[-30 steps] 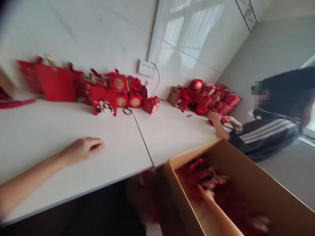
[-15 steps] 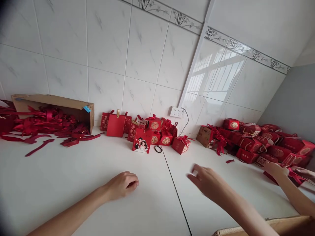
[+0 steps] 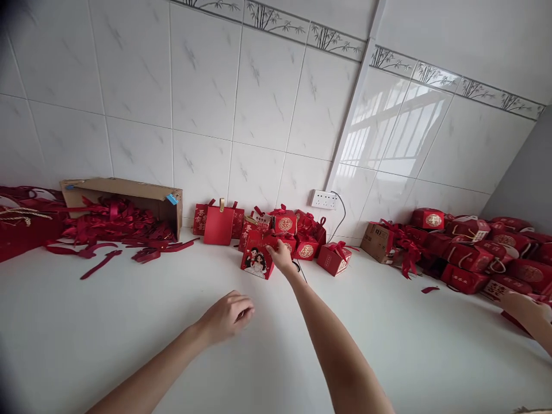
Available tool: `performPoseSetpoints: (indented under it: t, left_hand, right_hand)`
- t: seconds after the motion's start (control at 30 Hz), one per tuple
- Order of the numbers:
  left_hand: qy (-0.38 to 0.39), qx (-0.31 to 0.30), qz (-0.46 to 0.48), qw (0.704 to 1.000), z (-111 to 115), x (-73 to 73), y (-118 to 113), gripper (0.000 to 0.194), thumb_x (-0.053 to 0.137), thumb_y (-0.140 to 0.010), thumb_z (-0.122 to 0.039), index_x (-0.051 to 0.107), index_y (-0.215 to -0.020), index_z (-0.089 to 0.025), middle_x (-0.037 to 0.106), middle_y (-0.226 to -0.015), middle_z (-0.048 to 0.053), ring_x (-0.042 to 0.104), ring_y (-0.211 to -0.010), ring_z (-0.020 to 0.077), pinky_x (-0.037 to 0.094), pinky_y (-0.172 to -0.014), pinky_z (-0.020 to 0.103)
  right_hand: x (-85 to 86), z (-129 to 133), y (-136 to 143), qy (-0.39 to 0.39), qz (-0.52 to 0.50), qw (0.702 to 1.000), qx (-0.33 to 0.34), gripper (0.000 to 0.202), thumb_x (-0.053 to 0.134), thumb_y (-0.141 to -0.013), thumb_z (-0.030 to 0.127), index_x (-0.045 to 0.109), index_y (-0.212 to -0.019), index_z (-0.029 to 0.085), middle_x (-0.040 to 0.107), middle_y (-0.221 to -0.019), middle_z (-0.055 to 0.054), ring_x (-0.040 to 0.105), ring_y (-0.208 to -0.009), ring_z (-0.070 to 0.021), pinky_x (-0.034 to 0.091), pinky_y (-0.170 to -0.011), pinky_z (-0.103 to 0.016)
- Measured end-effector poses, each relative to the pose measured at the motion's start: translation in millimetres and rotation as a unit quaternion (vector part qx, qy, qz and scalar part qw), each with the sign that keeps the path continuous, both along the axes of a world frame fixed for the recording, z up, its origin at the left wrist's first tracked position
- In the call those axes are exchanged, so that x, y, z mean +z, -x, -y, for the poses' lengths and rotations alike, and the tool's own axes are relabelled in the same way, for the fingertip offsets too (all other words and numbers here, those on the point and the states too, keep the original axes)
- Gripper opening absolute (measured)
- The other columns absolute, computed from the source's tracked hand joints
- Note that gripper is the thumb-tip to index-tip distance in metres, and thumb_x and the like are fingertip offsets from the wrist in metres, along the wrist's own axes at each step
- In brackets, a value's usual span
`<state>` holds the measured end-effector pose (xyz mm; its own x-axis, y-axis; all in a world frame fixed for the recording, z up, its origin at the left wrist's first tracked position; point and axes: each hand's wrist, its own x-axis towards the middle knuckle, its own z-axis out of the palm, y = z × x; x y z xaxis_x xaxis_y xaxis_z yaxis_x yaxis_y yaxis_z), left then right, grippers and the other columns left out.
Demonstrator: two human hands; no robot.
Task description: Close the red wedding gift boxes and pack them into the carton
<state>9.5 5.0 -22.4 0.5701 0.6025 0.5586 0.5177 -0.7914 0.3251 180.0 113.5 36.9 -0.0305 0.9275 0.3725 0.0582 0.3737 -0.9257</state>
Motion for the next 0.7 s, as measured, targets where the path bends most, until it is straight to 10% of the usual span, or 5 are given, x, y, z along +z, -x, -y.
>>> performPoseSetpoints:
  t: [0.27, 0.47, 0.7]
  left_hand:
    - [-0.176, 0.171, 0.315, 0.917, -4, 21.4, 4, 0.034, 0.053, -0.085, -0.026, 0.046, -0.117, -0.019, 0.050, -0.120, 0.014, 0.048, -0.118, 0.0259, 0.042, -0.097, 0.041]
    - [0.018, 0.110, 0.308, 0.945, 12, 41.6, 1, 0.013, 0.048, -0.089, -0.029, 0.056, -0.084, -0.019, 0.065, -0.080, 0.001, 0.063, -0.078, 0.0140, 0.050, -0.075, 0.025]
    - [-0.083, 0.055, 0.282, 0.954, 19, 54.7, 1, 0.008, 0.053, -0.084, -0.019, 0.054, -0.077, -0.018, 0.063, -0.083, 0.002, 0.062, -0.080, 0.0129, 0.052, -0.074, 0.024]
  right_hand:
    - [-35.8, 95, 8, -0.173, 0.109, 0.979, -0.019, 0.028, 0.044, -0.092, 0.036, 0.041, -0.116, 0.023, 0.063, -0.103, -0.005, 0.062, -0.092, -0.0198, 0.050, -0.082, -0.033]
    - [-44.4, 120, 6, -0.297, 0.185, 0.935, -0.050, 0.044, 0.050, -0.089, 0.026, 0.029, -0.127, 0.021, 0.061, -0.097, -0.008, 0.064, -0.083, -0.0205, 0.054, -0.071, -0.036]
    - [-28.0, 126, 18, -0.346, 0.190, 0.910, -0.126, 0.033, 0.058, -0.083, 0.026, 0.041, -0.112, 0.023, 0.055, -0.095, -0.007, 0.061, -0.082, -0.0190, 0.055, -0.066, -0.034]
